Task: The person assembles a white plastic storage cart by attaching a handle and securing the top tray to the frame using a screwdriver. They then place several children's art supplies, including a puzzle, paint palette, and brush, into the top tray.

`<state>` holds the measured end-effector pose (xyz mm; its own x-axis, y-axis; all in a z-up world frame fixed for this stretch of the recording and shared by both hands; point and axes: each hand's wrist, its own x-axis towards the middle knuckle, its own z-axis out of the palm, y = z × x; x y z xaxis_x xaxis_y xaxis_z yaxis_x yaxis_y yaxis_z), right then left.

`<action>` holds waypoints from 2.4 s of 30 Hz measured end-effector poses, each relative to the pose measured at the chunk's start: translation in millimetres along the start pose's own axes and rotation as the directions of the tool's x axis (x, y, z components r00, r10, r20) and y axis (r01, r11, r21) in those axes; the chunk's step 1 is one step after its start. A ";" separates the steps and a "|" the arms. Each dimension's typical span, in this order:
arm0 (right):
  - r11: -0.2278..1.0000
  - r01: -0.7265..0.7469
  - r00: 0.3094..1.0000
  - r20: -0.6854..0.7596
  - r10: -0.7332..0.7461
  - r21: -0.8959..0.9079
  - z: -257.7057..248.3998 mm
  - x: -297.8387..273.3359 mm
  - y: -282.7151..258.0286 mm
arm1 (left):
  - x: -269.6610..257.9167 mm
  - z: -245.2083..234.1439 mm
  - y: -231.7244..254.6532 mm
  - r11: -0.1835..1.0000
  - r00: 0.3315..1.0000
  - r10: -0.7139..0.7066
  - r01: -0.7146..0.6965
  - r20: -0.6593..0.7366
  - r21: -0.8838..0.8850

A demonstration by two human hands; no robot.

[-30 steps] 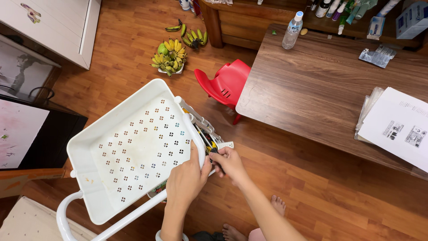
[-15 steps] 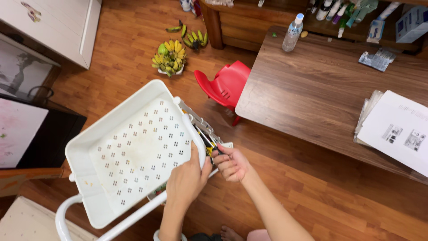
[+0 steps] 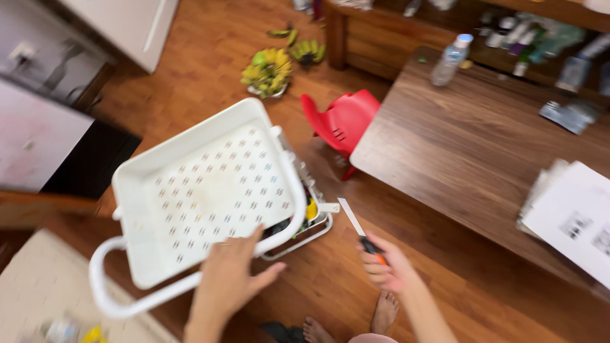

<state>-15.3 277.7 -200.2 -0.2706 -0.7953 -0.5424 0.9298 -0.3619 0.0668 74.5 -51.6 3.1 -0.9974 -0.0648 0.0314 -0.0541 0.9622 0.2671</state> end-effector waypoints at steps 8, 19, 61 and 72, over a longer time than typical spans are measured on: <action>0.974 0.164 0.978 -0.105 -0.182 -0.159 -12.5 -56.5 -6.6 | -71.3 -21.9 -94.4 0.938 0.962 -0.230 0.260 -0.150 0.230; 0.509 0.499 0.680 -0.047 -0.732 -0.702 134.4 -34.2 33.1 | -84.5 10.9 -13.8 0.906 0.880 -0.374 0.414 -0.292 0.089; -0.123 0.105 0.387 0.154 -0.909 -0.987 192.8 -20.9 -2.6 | -71.6 51.5 -101.1 0.853 0.858 -0.486 0.507 0.168 -0.124; -0.213 0.112 0.413 0.241 -0.878 -0.971 195.5 -20.6 -46.0 | -74.7 60.1 -66.3 0.774 0.832 -0.539 0.550 0.130 -0.315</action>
<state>-101.3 215.6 -28.3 -0.9885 -0.1276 -0.0812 0.0136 0.4596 -0.8880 149.7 -94.7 -74.8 -0.8073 -0.5379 -0.2427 -0.5752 0.6254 0.5273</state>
